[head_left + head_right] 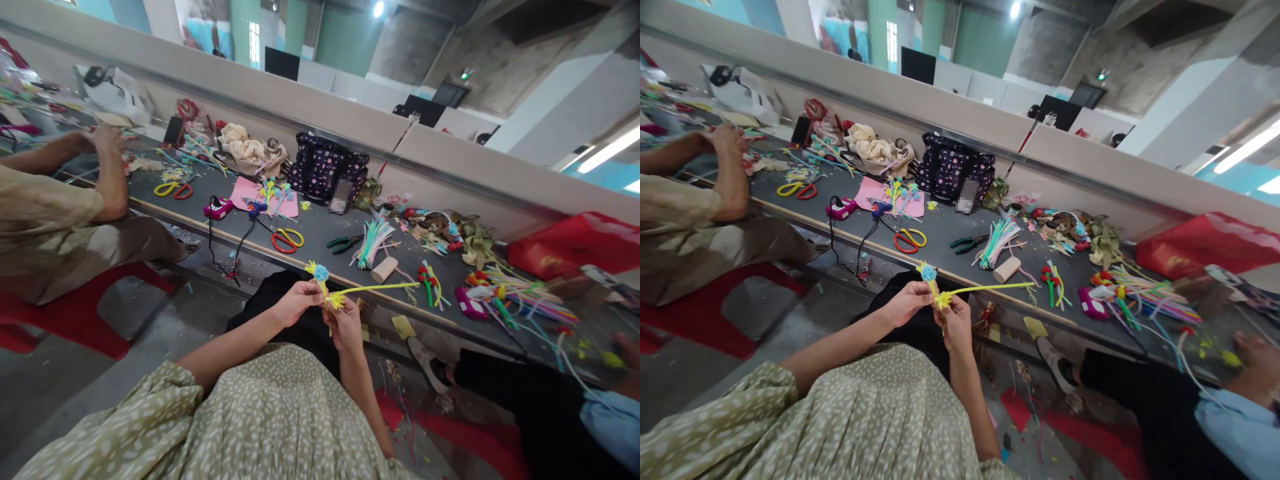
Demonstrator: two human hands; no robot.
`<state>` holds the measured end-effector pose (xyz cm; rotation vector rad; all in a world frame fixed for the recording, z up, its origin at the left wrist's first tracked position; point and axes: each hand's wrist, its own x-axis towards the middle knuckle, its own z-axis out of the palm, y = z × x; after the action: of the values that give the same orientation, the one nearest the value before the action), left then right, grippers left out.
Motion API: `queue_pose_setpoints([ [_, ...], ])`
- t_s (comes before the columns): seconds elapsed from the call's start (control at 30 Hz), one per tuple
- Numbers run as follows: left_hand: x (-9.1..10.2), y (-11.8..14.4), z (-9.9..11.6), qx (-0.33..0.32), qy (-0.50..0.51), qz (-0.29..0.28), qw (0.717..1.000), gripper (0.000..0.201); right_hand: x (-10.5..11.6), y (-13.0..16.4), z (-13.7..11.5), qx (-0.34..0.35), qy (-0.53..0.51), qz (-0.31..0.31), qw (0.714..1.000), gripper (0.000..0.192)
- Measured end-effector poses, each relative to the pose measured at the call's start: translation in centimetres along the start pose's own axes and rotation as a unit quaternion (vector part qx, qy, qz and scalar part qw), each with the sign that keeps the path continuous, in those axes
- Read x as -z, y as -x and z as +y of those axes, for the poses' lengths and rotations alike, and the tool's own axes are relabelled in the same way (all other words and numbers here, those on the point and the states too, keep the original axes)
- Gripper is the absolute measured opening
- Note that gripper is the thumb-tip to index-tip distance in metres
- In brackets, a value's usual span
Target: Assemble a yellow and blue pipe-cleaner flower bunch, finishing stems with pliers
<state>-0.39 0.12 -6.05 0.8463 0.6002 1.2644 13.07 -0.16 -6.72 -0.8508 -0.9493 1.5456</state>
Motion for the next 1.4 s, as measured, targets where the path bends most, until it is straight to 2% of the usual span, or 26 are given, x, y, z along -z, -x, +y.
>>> queue_pose_setpoints([
  [0.13,-0.2,-0.3,-0.6,0.021,0.029,0.041,0.999,0.029,-0.6,-0.2,0.6,0.055,0.024,0.04,0.997,0.025],
  [0.23,-0.8,-0.3,-0.9,0.001,0.027,0.098,0.995,0.029,-0.8,-0.4,1.1,0.131,0.091,0.092,0.983,0.025],
  [0.3,-1.2,-0.2,-1.1,-0.018,0.005,0.12,0.993,0.029,-0.8,-0.5,1.2,0.199,0.168,0.121,0.958,0.023],
  [0.43,-1.7,-0.1,-1.2,-0.055,-0.031,0.13,0.99,0.029,-0.6,-0.3,1.0,0.32,0.306,0.141,0.885,0.017],
  [0.6,-2.0,-0.1,-1.5,-0.095,-0.034,0.167,0.981,0.027,-0.7,-0.2,0.6,0.413,0.383,0.124,0.817,0.011],
  [0.77,-2.1,0.1,-1.7,-0.127,-0.051,0.182,0.974,0.027,-0.8,-0.1,0.6,0.429,0.416,0.114,0.794,0.012],
  [1.03,-1.9,0.1,-1.6,-0.114,-0.059,0.212,0.969,0.028,-0.8,0.4,0.3,0.417,0.438,0.073,0.793,0.011],
  [1.27,-1.5,-0.1,-1.4,-0.114,-0.078,0.186,0.973,0.027,-0.8,0.4,0.4,0.4,0.451,0.065,0.795,0.009],
  [1.4,-1.6,0.0,-1.4,-0.105,-0.086,0.186,0.973,0.027,-0.6,0.4,0.3,0.406,0.472,0.066,0.779,0.01],
])
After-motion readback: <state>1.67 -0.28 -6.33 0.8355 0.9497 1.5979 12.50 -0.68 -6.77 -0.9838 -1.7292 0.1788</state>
